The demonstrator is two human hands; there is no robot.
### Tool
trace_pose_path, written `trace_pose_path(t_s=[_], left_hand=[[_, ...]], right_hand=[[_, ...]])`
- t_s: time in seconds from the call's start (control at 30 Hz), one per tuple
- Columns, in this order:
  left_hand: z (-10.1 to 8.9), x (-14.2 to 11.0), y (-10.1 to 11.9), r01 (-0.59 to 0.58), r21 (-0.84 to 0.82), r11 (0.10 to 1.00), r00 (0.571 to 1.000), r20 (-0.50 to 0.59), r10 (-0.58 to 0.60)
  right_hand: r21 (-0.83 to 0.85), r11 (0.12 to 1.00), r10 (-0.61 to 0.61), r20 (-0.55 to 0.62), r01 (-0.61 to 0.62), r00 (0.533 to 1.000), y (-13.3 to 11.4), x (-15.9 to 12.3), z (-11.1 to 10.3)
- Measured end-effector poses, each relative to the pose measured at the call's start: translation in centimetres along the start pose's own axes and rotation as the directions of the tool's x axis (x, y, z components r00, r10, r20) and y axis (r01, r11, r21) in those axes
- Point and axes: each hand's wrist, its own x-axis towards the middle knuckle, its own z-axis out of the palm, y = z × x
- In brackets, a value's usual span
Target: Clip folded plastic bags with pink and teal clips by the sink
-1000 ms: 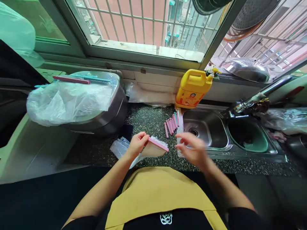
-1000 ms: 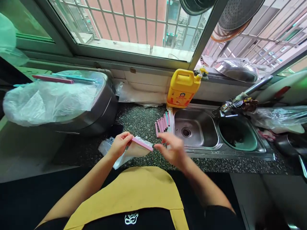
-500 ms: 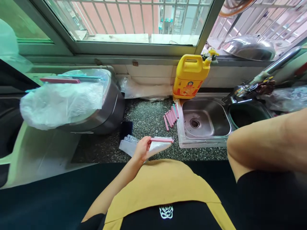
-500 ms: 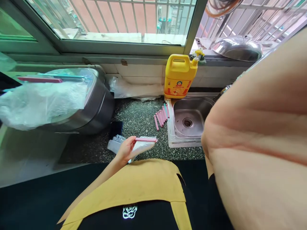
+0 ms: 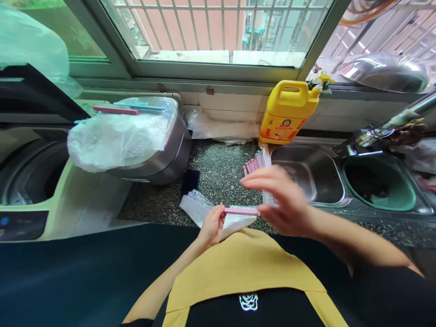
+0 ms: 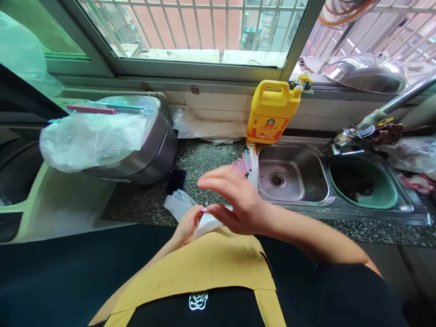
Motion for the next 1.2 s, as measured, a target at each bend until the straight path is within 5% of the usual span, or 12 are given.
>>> trace_pose_path(t_s=[0.07,0.13,0.23,0.3,0.4,0.5,0.67,0.8,0.9,1.07,1.13,1.2], left_hand=[[-0.3,0.3,0.0,-0.063,0.008,0.998,0.998,-0.002,0.063],[-0.8,1.6,0.2,-0.075,0.101,0.992,0.997,0.028,0.072],[-2.3,5.2,1.3,-0.198,0.482,0.854,0.980,0.067,0.189],[-3.4,8.1,2.4,-0.298,0.815,0.497,0.905,0.076,0.419],[-4.7,11.7,3.5,-0.119,0.991,-0.057,0.805,0.130,0.579],[-5.1,13.1,3.5,-0.008,0.959,-0.285,0.806,0.175,0.566],[-5.2,11.3,1.3,0.012,0.932,-0.361,0.805,0.205,0.556],[-7.4,7.8,-1.1,0.010,0.909,-0.417,0.885,0.186,0.426],[-8.5,6.1,-1.5,-0.052,0.944,-0.326,0.942,0.155,0.299],[-5.0,7.5,0.7,-0.378,0.921,0.090,0.888,0.333,0.318],[-3.4,8.8,1.4,-0.375,0.925,0.062,0.866,0.325,0.381],[-3.0,10.3,1.8,-0.256,0.961,-0.106,0.833,0.275,0.479]], right_hand=[[-0.082,0.997,0.025,0.220,-0.007,0.975,1.2,-0.5,2.5],[-0.192,0.976,0.174,0.375,-0.107,0.911,3.1,-1.7,5.4],[-0.239,0.923,0.373,0.361,-0.302,0.855,5.6,-3.4,8.5],[-0.176,0.916,0.398,0.302,-0.359,0.866,6.5,-4.1,9.4],[-0.073,0.928,0.371,0.252,-0.365,0.894,6.9,-4.4,9.5],[-0.022,0.940,0.339,0.195,-0.341,0.920,7.0,-4.6,9.3],[0.022,0.960,0.277,0.041,-0.278,0.960,7.9,-4.9,8.9],[0.045,0.961,0.274,-0.062,-0.272,0.960,8.8,-5.2,8.7],[0.023,0.963,0.270,-0.102,-0.269,0.957,9.2,-5.2,8.8],[-0.035,0.980,0.196,-0.052,-0.198,0.979,9.3,-4.2,9.8],[-0.063,0.980,0.189,-0.040,-0.191,0.981,9.4,-3.8,10.4],[-0.082,0.976,0.198,-0.037,-0.200,0.980,9.6,-3.6,11.0]])
